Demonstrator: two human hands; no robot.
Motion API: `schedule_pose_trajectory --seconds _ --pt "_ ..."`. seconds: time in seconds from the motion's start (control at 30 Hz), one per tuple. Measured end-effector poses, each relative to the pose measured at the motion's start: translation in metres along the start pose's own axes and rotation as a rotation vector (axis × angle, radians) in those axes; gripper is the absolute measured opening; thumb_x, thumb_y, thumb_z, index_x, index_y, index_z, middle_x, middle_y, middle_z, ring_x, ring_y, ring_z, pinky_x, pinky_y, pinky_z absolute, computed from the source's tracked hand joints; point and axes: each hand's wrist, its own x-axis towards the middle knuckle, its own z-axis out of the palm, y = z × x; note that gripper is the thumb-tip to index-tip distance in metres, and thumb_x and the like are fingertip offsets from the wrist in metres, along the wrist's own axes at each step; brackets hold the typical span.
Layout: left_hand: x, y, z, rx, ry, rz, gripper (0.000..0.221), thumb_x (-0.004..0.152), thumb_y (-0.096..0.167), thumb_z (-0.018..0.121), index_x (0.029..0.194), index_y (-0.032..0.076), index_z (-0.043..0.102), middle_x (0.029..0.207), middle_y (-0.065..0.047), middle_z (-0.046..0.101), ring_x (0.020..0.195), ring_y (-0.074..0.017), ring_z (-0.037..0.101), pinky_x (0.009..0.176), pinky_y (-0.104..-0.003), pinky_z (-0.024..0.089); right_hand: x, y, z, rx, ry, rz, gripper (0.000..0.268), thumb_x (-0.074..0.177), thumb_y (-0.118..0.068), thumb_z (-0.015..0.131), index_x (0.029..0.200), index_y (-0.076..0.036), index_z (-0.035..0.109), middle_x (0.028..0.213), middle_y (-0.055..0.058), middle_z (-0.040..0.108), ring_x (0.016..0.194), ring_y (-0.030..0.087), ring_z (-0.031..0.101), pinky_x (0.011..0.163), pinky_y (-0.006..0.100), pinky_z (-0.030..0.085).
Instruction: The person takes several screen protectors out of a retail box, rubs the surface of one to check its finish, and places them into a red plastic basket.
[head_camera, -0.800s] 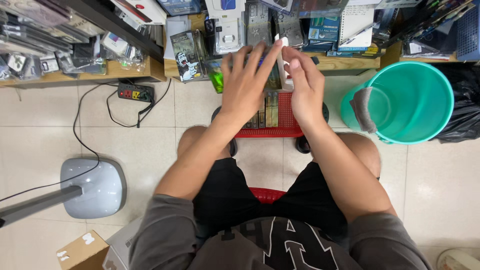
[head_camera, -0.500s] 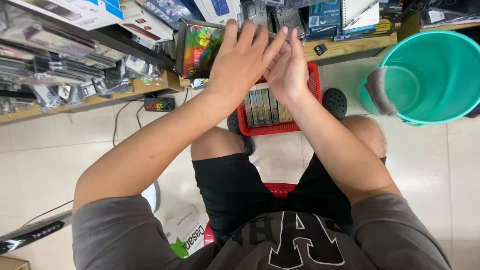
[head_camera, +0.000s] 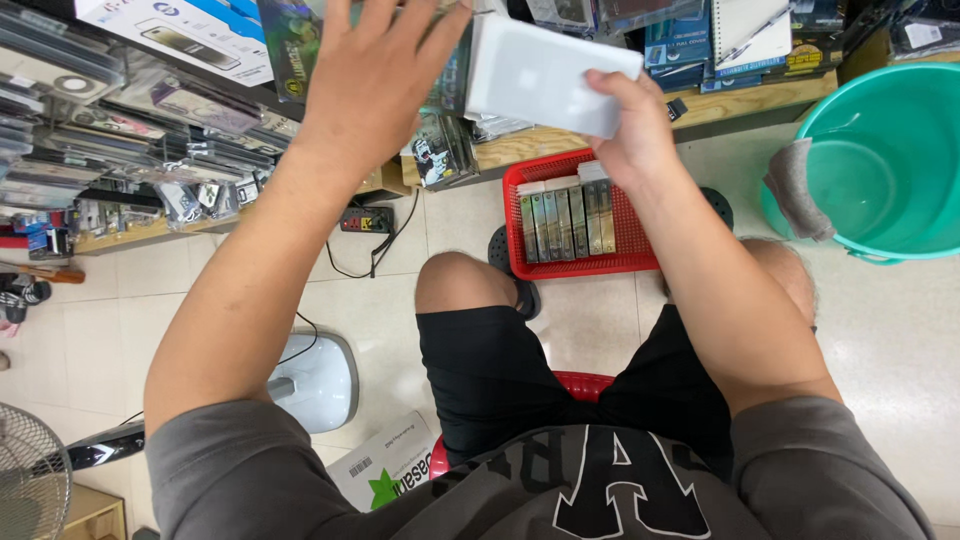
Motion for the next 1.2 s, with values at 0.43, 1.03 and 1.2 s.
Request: schedule_pose_trajectory --seconds 0.43,1.03,1.2 --pt "-0.036 0.062 0.069 -0.983 0.462 -0.239 0.113 0.085 0.022 0.104 0.161 0.034 0.022 0.163 -0.005 0.033 0.154 -0.0328 0.037 0.131 -0.058 0.036 0.018 -0.043 -0.046 0.410 0.189 -0.155 0.059 0.066 -0.018 0.071 0.125 -0.012 0.065 0.114 0.008 0.074 0.105 0.031 0.073 0.078 0.038 0.058" --pt "0.014 0.171 0.137 -2.121 0.787 -1.209 0.115 0.066 0.044 0.092 0.157 0.013 0.029 0.132 -0.013 0.060 0.115 -0.0252 0.061 0.105 -0.038 0.053 0.021 -0.042 -0.049 0.308 0.265 -0.177 0.054 0.066 -0.022 0.071 0.119 -0.011 0.064 0.110 0.007 0.072 0.099 0.029 0.069 0.066 0.033 0.047" --pt "0.007 0.161 0.157 -3.258 0.619 -1.201 0.062 0.081 0.061 0.068 0.108 0.005 0.065 0.096 -0.011 0.067 0.091 -0.0267 0.066 0.085 -0.038 0.054 0.020 -0.032 -0.046 0.291 0.269 -0.159 0.051 0.070 -0.021 0.071 0.119 -0.010 0.067 0.108 0.007 0.075 0.097 0.030 0.071 0.067 0.034 0.050"
